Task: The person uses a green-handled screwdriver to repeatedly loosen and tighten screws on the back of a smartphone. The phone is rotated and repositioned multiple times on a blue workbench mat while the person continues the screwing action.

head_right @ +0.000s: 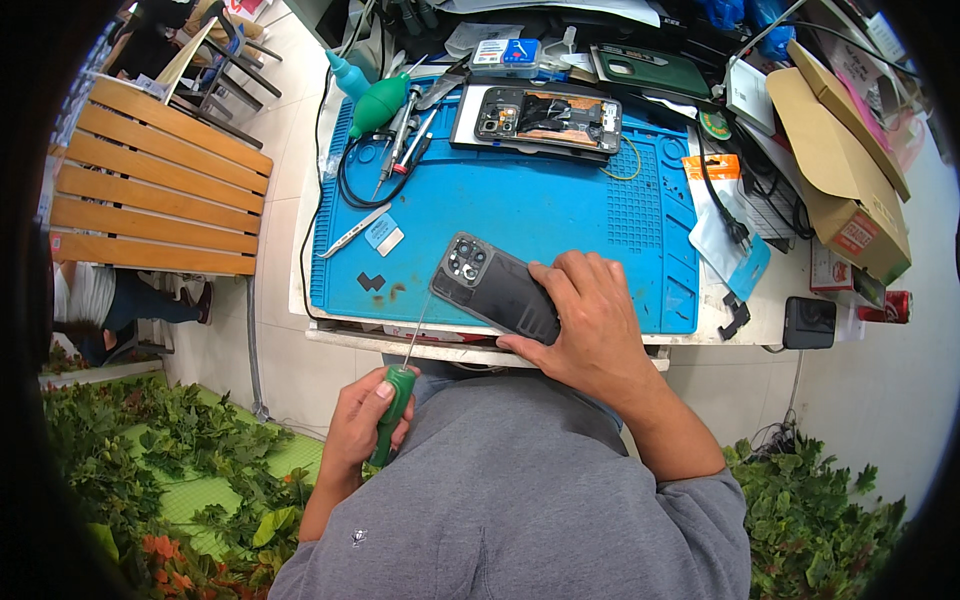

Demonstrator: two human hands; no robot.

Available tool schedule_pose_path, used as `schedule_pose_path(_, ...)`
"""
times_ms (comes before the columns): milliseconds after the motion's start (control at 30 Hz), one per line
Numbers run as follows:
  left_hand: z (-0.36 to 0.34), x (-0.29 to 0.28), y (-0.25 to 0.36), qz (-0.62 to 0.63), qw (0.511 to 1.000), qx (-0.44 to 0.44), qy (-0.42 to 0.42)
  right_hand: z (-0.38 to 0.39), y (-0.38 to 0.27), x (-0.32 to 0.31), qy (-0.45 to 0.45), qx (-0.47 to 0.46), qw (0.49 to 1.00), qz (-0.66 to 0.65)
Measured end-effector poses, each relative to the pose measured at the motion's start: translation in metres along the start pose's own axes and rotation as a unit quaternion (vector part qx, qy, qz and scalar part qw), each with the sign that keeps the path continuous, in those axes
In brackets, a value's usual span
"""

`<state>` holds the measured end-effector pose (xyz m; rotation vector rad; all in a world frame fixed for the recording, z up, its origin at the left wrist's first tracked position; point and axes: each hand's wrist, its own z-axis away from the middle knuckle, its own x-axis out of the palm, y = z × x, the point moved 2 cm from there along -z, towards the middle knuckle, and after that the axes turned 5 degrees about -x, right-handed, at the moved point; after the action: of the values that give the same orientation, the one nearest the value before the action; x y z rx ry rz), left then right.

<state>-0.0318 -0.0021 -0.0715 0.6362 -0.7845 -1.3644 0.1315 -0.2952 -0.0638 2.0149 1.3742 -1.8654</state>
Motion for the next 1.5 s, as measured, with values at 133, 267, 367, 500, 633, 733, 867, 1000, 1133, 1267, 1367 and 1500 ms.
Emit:
schedule_pose_path(133,0.001,0.0016,-0.0011,-0.012,1.0,-0.023,-0.014,-0.0004,0.0006,-0.001,-0.004,0.001,1.0,-0.002)
schedule_pose_path(267,-0.0023,0.0026,-0.002,-0.011,1.0,-0.02,-0.006,-0.0004,0.0017,-0.0007,-0.007,0.001,1.0,-0.003)
schedule_pose_path(367,-0.0033,0.0013,-0.0009,-0.006,1.0,-0.014,0.007,-0.0003,0.0016,-0.0002,-0.005,0.005,1.0,-0.004)
schedule_pose_path(500,-0.003,-0.0011,0.0012,0.006,1.0,-0.018,-0.003,-0.0006,0.002,-0.0003,-0.004,0.0,1.0,-0.004)
schedule_pose_path(633,-0.003,-0.0002,0.0028,0.011,1.0,-0.017,-0.001,-0.0004,0.0025,0.0002,-0.005,-0.001,1.0,-0.003)
schedule_pose_path(733,-0.0036,-0.0013,0.0028,0.014,1.0,-0.013,-0.004,-0.0004,0.0026,0.0002,-0.005,-0.001,1.0,-0.003)
schedule_pose_path(867,-0.0023,-0.0005,0.0017,0.014,0.999,-0.028,-0.014,-0.0006,0.0032,0.0005,0.0,-0.004,1.0,-0.004)
schedule_pose_path(1000,-0.0021,-0.0014,-0.0004,0.02,0.999,-0.024,-0.008,-0.0007,0.0032,0.0003,0.0,-0.004,1.0,-0.005)
schedule_pose_path(1133,-0.0009,0.0009,0.0,-0.007,0.999,-0.034,-0.007,-0.0011,0.0031,-0.0001,-0.002,-0.003,1.0,-0.005)
schedule_pose_path(1267,-0.0018,0.002,-0.0001,0.003,1.0,-0.028,-0.001,-0.0011,0.0032,-0.0004,0.001,-0.006,1.0,-0.004)
schedule_pose_path(1367,-0.0022,0.0018,-0.0019,0.001,1.0,-0.026,-0.01,-0.0001,0.0039,0.0006,0.002,-0.005,1.0,-0.003)
schedule_pose_path(1500,-0.0028,-0.0017,-0.001,0.025,0.999,-0.027,-0.013,-0.0008,0.004,0.0004,0.001,-0.005,1.0,-0.011)
